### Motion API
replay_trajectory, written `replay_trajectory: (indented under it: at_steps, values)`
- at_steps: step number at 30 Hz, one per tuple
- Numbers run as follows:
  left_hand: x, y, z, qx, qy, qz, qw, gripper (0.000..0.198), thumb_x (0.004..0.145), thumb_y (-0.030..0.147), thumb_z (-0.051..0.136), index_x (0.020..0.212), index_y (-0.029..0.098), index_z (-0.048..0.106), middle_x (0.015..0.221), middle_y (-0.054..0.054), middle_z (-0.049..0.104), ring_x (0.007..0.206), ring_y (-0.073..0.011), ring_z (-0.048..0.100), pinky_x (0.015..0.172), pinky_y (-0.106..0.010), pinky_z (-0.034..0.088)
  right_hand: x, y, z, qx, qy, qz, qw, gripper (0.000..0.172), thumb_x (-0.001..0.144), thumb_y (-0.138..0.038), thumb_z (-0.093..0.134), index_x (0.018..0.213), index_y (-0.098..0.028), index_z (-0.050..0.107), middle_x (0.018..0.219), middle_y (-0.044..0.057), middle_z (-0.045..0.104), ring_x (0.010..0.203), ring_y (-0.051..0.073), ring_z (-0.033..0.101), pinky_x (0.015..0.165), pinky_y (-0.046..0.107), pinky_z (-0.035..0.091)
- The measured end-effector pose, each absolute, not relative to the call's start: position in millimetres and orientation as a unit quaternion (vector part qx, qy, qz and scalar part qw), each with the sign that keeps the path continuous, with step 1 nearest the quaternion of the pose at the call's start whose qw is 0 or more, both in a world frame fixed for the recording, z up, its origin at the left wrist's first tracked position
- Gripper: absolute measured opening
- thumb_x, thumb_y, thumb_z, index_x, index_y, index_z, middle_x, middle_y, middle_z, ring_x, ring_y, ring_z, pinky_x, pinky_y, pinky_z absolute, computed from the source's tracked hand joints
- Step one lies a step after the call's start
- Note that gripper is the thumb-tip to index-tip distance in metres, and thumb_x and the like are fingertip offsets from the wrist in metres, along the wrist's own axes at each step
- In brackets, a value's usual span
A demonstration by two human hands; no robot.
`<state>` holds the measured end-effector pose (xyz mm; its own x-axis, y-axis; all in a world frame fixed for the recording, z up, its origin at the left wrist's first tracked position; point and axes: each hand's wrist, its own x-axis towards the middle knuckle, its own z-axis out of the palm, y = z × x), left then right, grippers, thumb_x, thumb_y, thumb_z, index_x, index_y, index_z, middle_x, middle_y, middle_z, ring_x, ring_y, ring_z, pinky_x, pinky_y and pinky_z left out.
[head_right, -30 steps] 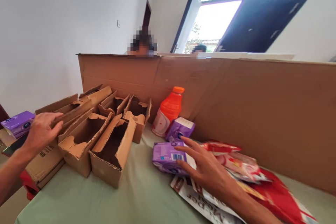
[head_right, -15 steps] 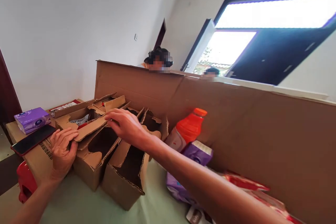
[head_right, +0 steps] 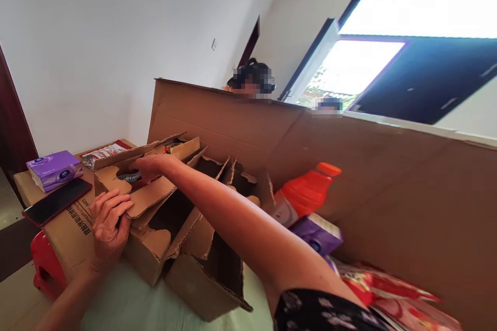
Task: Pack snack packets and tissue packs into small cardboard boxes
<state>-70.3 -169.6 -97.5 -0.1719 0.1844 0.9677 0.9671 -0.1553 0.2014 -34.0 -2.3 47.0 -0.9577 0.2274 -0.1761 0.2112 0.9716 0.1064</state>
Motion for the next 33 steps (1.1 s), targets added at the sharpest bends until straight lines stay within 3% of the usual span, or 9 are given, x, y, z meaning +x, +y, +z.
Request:
replay_trajectory:
  at_steps: [4,8,15,20,23,25,27,29,33]
  values:
    - [-71.8,-169.9,-99.1,-0.536,-0.537,-0.548,0.352,0.021,0.095,0.010,0.057,0.105,0.024,0.068,0.102,-0.004,0.076,0.113,-0.0238,0.064,0.102,-0.045,0.046,-39.0,-10.5,33.6,0.126,0.982,0.083,0.111,0.030,0.089,-0.015,0.063,0.113,-0.022,0.079,0.111,0.011,0.079,0.102,0.023,0.073,0.072,0.025,0.046]
    - [-75.0,-169.6,-98.9,-0.530,-0.534,-0.552,0.359,0.019,0.097,0.012,0.056,0.104,0.024,0.068,0.101,-0.004,0.076,0.109,-0.0230,0.065,0.099,-0.043,0.047,-40.2,-17.6,28.1,0.144,0.980,0.115,0.071,0.029,0.091,-0.011,0.056,0.104,-0.020,0.080,0.108,0.014,0.079,0.103,0.024,0.072,0.076,0.028,0.044]
    - [-75.4,-169.7,-95.6,-0.512,-0.546,-0.547,0.375,0.020,0.096,0.012,0.058,0.104,0.026,0.070,0.092,-0.003,0.077,0.101,-0.0227,0.067,0.094,-0.042,0.045,-29.2,-30.0,52.4,0.183,0.974,0.119,-0.060,0.030,0.094,-0.013,0.052,0.105,-0.019,0.079,0.113,0.014,0.078,0.113,0.025,0.068,0.096,0.034,0.038]
    - [-84.0,-171.5,-101.0,-0.494,-0.567,-0.535,0.387,0.019,0.094,0.011,0.059,0.102,0.025,0.070,0.088,-0.003,0.075,0.099,-0.0241,0.067,0.095,-0.043,0.045,-12.7,-25.1,71.8,0.255,0.954,0.076,-0.134,0.028,0.095,-0.020,0.052,0.101,-0.021,0.079,0.103,0.011,0.079,0.095,0.024,0.070,0.075,0.031,0.040]
    - [-90.8,-173.5,-104.6,-0.470,-0.576,-0.538,0.398,0.020,0.094,0.013,0.060,0.107,0.025,0.068,0.105,-0.008,0.071,0.112,-0.0266,0.064,0.100,-0.046,0.046,-4.3,-21.1,76.7,0.256,0.953,0.042,-0.158,0.023,0.093,-0.023,0.056,0.092,-0.022,0.079,0.091,0.006,0.078,0.083,0.021,0.066,0.068,0.029,0.037]
    - [-94.6,-174.0,-104.9,-0.455,-0.584,-0.541,0.398,0.034,0.092,0.019,0.066,0.125,0.024,0.062,0.133,-0.016,0.061,0.130,-0.0317,0.056,0.106,-0.051,0.044,-0.7,-20.4,78.4,0.236,0.957,0.019,-0.169,0.020,0.090,-0.023,0.059,0.085,-0.022,0.078,0.084,0.004,0.076,0.078,0.018,0.063,0.067,0.028,0.036]
    - [-99.8,-173.5,-103.9,-0.452,-0.596,-0.540,0.386,0.068,0.087,0.028,0.074,0.148,0.020,0.044,0.155,-0.024,0.041,0.145,-0.0383,0.041,0.113,-0.057,0.039,1.7,-20.5,79.5,0.216,0.959,-0.003,-0.184,0.020,0.089,-0.022,0.059,0.081,-0.021,0.077,0.079,0.002,0.073,0.075,0.016,0.059,0.067,0.026,0.034]
    - [-108.4,-172.9,-102.5,-0.467,-0.606,-0.532,0.363,0.097,0.082,0.037,0.079,0.159,0.016,0.023,0.162,-0.030,0.028,0.151,-0.0430,0.029,0.116,-0.063,0.035,4.2,-20.5,80.7,0.203,0.957,-0.025,-0.204,0.021,0.090,-0.022,0.057,0.078,-0.020,0.074,0.074,0.000,0.068,0.071,0.014,0.054,0.066,0.025,0.033]
    - [-139.2,-176.6,-97.2,-0.521,-0.612,-0.504,0.316,0.121,0.076,0.049,0.083,0.163,0.015,0.006,0.164,-0.031,0.022,0.153,-0.0455,0.025,0.119,-0.064,0.032,10.3,-19.1,83.5,0.181,0.953,-0.070,-0.233,0.024,0.089,-0.023,0.057,0.068,-0.017,0.067,0.062,-0.004,0.053,0.063,0.011,0.040,0.062,0.023,0.031]
